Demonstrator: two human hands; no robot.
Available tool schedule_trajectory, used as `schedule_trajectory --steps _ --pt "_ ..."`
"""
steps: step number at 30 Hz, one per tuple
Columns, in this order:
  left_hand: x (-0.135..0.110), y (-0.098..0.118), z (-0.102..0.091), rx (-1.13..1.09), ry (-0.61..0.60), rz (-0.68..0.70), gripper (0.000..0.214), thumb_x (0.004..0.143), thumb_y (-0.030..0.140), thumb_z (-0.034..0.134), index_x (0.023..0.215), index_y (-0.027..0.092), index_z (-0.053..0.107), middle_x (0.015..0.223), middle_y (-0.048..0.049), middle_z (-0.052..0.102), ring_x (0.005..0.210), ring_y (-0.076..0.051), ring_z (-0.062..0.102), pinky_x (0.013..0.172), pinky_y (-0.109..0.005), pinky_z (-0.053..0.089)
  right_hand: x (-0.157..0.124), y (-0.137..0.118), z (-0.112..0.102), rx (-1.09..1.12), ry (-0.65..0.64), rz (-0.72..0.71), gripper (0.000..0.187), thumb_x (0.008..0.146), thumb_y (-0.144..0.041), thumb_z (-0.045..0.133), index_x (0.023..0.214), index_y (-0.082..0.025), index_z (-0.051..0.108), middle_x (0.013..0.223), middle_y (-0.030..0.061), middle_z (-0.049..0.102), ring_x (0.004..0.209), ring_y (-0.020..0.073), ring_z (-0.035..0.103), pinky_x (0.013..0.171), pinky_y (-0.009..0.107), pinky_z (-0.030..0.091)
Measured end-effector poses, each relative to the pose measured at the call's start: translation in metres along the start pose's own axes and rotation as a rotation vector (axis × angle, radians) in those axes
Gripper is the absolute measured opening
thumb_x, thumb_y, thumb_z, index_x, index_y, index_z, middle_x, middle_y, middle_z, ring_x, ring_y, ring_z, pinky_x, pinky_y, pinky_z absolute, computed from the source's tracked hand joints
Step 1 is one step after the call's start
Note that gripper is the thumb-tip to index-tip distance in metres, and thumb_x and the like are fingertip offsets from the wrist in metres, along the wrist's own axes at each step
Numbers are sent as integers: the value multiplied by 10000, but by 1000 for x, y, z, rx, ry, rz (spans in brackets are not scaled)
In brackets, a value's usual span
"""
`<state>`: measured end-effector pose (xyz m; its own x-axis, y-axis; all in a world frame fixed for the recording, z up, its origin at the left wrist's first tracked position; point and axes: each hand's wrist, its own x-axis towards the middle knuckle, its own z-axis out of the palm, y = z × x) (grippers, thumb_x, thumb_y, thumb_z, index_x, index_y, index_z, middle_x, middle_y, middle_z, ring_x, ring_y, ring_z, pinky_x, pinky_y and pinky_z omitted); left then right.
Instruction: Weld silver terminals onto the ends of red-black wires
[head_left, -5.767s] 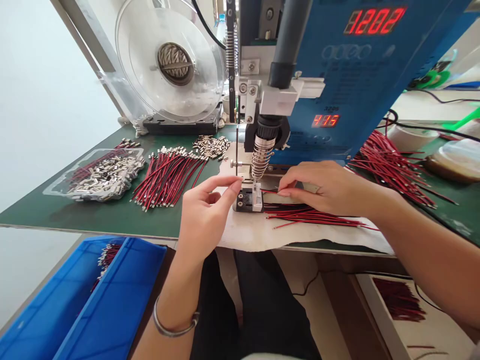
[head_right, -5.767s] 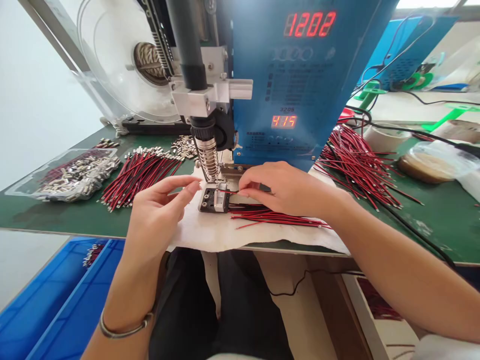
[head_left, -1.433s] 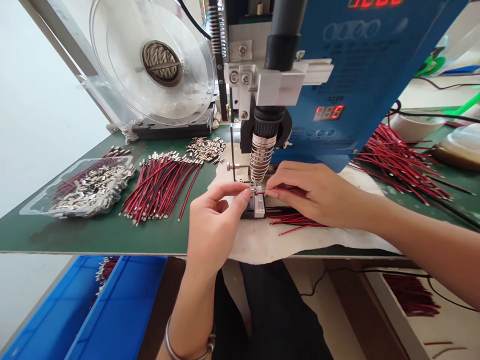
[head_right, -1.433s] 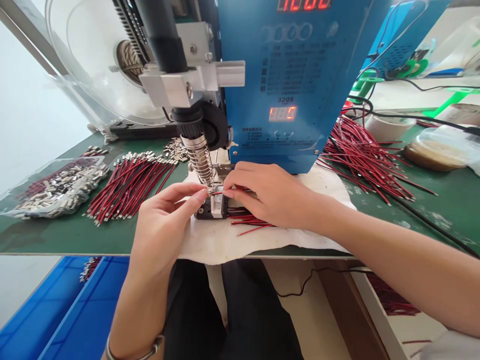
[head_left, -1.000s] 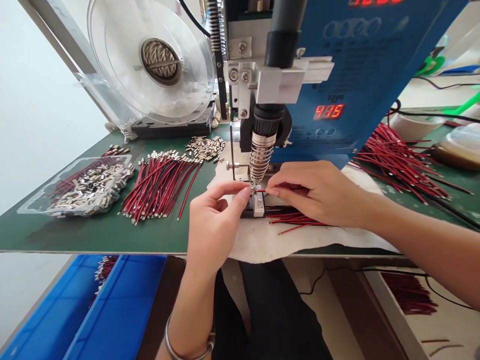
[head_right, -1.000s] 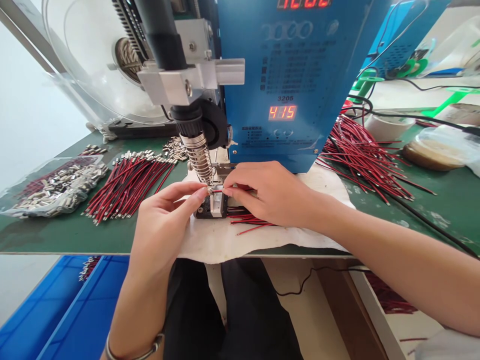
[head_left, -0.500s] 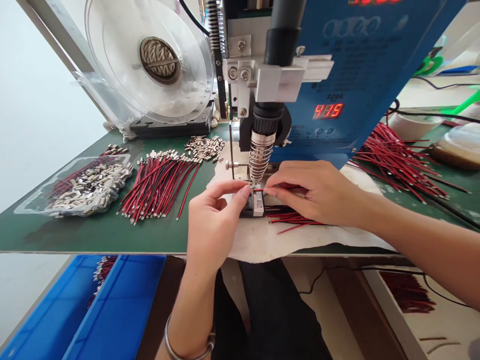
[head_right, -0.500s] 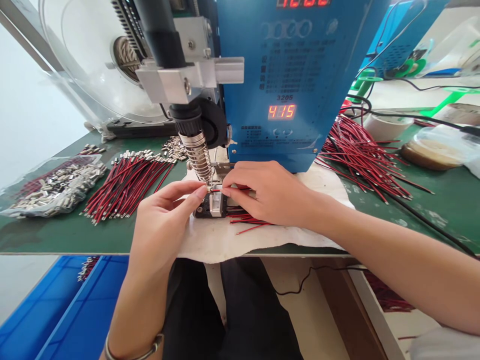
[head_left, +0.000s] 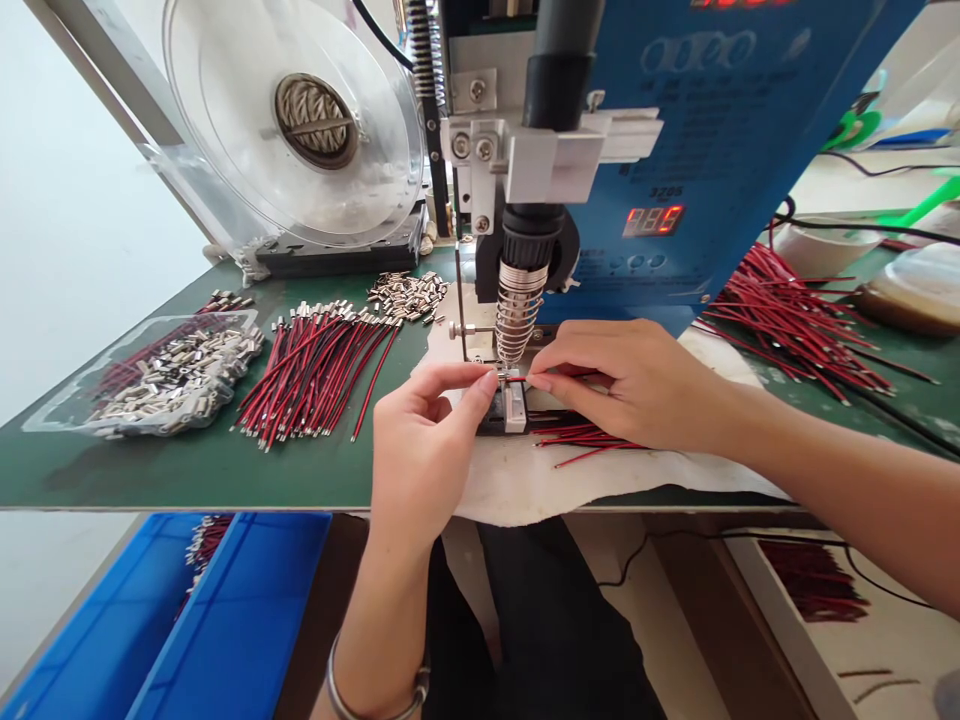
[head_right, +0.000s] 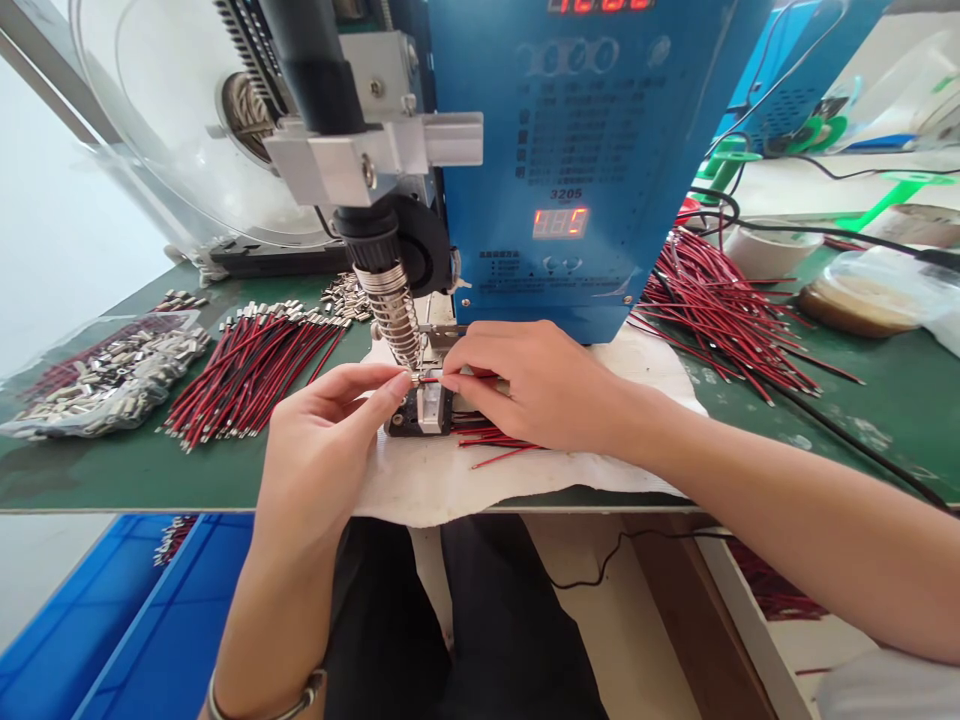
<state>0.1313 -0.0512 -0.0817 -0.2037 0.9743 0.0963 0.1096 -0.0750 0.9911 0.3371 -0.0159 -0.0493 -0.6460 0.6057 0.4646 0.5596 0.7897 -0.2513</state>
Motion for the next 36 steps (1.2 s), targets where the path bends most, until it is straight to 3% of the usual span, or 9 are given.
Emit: schedule_trajectory --steps 8,17,24,36 --pt "0 0 -1 -9 -35 -31 145 790 378 820 826 238 797 790 -1 660 542 -60 361 513 -282 211 -2 0 1 -1 3 3 206 1016 -265 529 928 -201 703 762 14 652 613 140 542 600 293 409" --pt "0 0 0 4 -16 -5 182 776 387 837 844 224 797 910 -37 737 747 -144 603 539 -262 325 0 0 1 7 -5 18 212 1012 -272 522 920 -208 702 789 28 685 638 151 576 619 299 427" --pt "0 0 0 -5 -7 2 210 768 406 846 865 224 802 888 -35 757 730 -154 633 546 -256 370 0 -3 0 26 21 96 167 990 -298 546 924 -222 679 760 5 704 615 148 590 616 294 429" --pt "0 0 0 -29 -8 17 194 772 382 847 872 223 799 873 -32 768 734 -149 637 551 -248 384 0 -3 0 15 1 60 191 1005 -294 536 905 -217 678 790 17 720 675 165 629 647 303 445"
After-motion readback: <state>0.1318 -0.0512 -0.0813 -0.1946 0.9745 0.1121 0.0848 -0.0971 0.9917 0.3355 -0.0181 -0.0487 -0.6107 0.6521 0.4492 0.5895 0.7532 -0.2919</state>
